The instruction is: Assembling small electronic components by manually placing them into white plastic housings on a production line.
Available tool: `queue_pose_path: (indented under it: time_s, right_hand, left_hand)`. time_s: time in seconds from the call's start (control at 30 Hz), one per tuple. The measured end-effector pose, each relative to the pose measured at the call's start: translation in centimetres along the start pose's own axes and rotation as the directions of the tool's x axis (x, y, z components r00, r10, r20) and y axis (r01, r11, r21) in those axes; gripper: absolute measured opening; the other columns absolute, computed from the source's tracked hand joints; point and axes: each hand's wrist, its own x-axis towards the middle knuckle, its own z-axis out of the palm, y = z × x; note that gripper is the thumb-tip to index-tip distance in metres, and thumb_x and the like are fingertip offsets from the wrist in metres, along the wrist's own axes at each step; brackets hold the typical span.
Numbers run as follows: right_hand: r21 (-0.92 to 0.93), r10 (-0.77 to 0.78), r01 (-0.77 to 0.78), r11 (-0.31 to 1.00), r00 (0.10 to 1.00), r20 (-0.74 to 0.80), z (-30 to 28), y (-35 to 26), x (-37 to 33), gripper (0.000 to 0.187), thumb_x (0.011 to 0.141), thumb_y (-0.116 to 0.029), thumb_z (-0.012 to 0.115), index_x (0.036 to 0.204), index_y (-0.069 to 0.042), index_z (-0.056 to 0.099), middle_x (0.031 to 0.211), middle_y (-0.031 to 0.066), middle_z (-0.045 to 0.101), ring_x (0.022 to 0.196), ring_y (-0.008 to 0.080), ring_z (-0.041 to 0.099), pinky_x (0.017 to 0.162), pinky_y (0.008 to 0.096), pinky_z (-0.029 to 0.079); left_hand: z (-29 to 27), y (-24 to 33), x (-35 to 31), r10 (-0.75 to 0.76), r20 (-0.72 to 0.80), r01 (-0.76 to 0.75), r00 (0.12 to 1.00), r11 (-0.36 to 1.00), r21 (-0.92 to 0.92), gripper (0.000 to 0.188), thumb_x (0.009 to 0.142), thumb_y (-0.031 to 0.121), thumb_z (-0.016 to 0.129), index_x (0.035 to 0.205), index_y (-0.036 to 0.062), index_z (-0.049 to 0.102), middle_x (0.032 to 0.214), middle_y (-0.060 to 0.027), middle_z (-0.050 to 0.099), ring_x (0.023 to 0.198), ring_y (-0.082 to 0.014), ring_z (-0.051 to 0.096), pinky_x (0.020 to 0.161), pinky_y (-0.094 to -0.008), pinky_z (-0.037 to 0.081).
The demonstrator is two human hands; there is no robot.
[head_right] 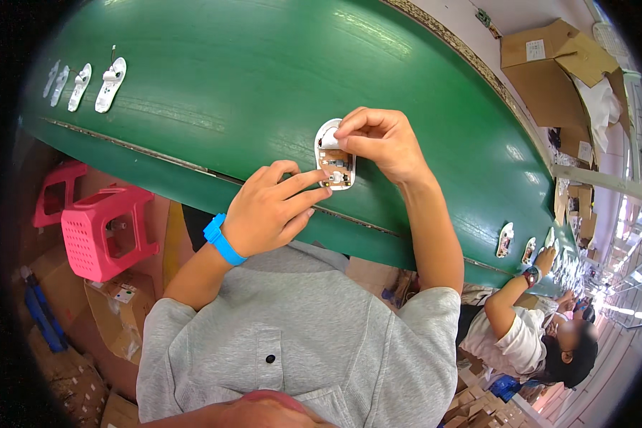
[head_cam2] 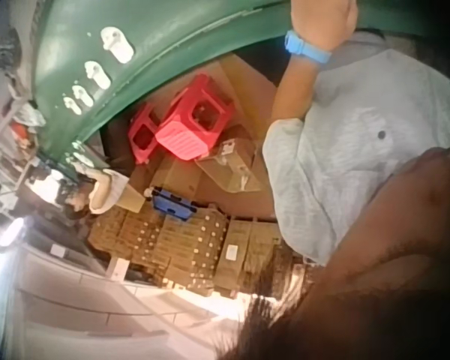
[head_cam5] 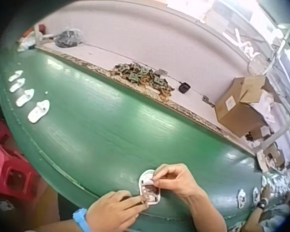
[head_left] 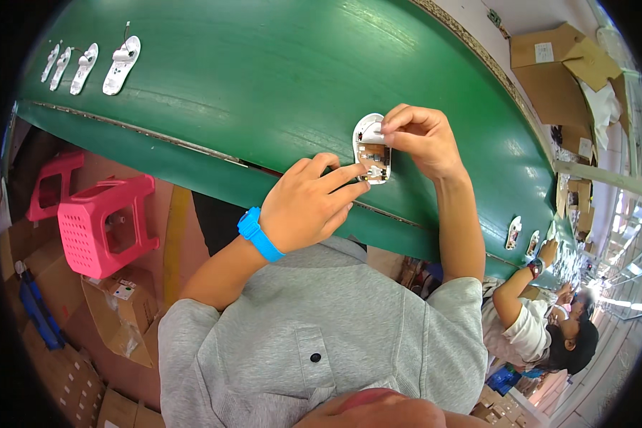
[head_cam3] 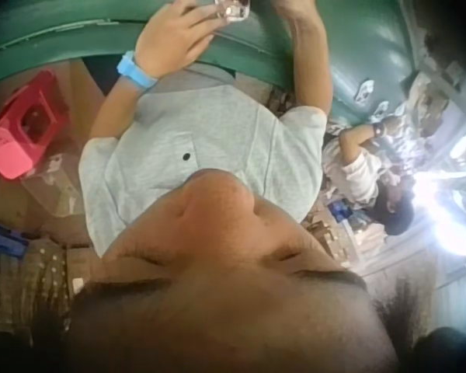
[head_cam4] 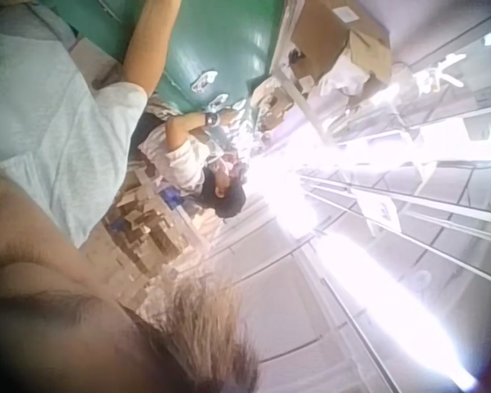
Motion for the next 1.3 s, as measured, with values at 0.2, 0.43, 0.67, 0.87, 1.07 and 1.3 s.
queue_pose_path:
  time_s: [0.2, 0.43, 0.67, 0.87, 1.07, 1.3]
  right_hand:
    - [-0.422, -0.173, 0.175, 0.890, 0.984, 0.043, 2.0, -0.3, -0.5, 0.027, 0.078, 0.010, 0.065, 0.103, -0.001, 0.068, 0.088, 0.0060, 0.070, 0.074, 0.0147, 0.063, 0.070, 0.0266, 0.054]
    - [-0.662, -0.220, 0.262, 0.703, 0.964, 0.148, 2.5, -0.2, -1.0, 0.039, 0.074, 0.010, 0.065, 0.111, -0.004, 0.066, 0.083, 0.0033, 0.068, 0.071, 0.0155, 0.061, 0.065, 0.0285, 0.052]
    - [-0.803, -0.284, 0.380, 0.460, 0.919, 0.272, 3.0, -0.8, -1.3, 0.047, 0.073, 0.008, 0.066, 0.118, -0.006, 0.065, 0.083, 0.0038, 0.065, 0.072, 0.0185, 0.060, 0.063, 0.0309, 0.050]
    - [-0.861, -0.270, 0.377, 0.342, 0.917, 0.294, 3.1, -0.7, -1.4, 0.052, 0.073, 0.008, 0.067, 0.123, -0.006, 0.065, 0.086, 0.0040, 0.065, 0.072, 0.0182, 0.058, 0.062, 0.0306, 0.049]
    - [-0.903, -0.245, 0.370, 0.219, 0.917, 0.316, 3.9, -0.8, -1.9, 0.040, 0.078, 0.000, 0.067, 0.118, -0.005, 0.063, 0.092, 0.0077, 0.066, 0.076, 0.0269, 0.063, 0.068, 0.0363, 0.052]
    - [-0.880, -0.284, 0.355, 0.317, 0.920, 0.269, 3.6, -1.6, -2.2, 0.044, 0.078, 0.006, 0.065, 0.120, -0.006, 0.066, 0.089, 0.0053, 0.065, 0.072, 0.0202, 0.058, 0.063, 0.0320, 0.049]
  left_hand:
    - [0.2, -0.1, 0.0, 0.006, 0.013, -0.006, 1.000, 1.000, 0.002, 0.037, 0.081, 0.013, 0.069, 0.119, 0.0140, 0.071, 0.139, 0.0034, 0.060, 0.108, -0.0228, 0.054, 0.088, -0.0339, 0.049]
    - [0.1, 0.0, 0.1, 0.001, 0.039, -0.001, 0.999, 1.000, 0.004, 0.038, 0.081, 0.012, 0.070, 0.119, 0.0141, 0.070, 0.137, 0.0027, 0.061, 0.109, -0.0231, 0.054, 0.088, -0.0330, 0.050]
    - [0.2, -0.1, 0.1, 0.006, 0.050, -0.006, 0.999, 1.000, -0.004, 0.040, 0.080, 0.012, 0.070, 0.119, 0.0141, 0.070, 0.135, 0.0019, 0.062, 0.109, -0.0232, 0.054, 0.088, -0.0332, 0.050]
    - [0.4, -0.2, 0.2, 0.020, 0.055, -0.019, 0.998, 1.000, -0.024, 0.040, 0.080, 0.012, 0.070, 0.120, 0.0128, 0.069, 0.135, 0.0011, 0.061, 0.109, -0.0234, 0.054, 0.089, -0.0335, 0.049]
    - [0.8, -0.4, 0.2, 0.042, 0.047, -0.041, 0.998, 0.999, -0.015, 0.033, 0.083, 0.013, 0.070, 0.116, 0.0121, 0.071, 0.130, 0.0008, 0.064, 0.105, -0.0204, 0.053, 0.084, -0.0302, 0.047]
    - [0.4, -0.3, 0.1, 0.036, 0.060, -0.034, 0.998, 0.999, -0.039, 0.036, 0.083, 0.013, 0.069, 0.119, 0.0105, 0.069, 0.135, 0.0000, 0.062, 0.111, -0.0230, 0.054, 0.090, -0.0333, 0.048]
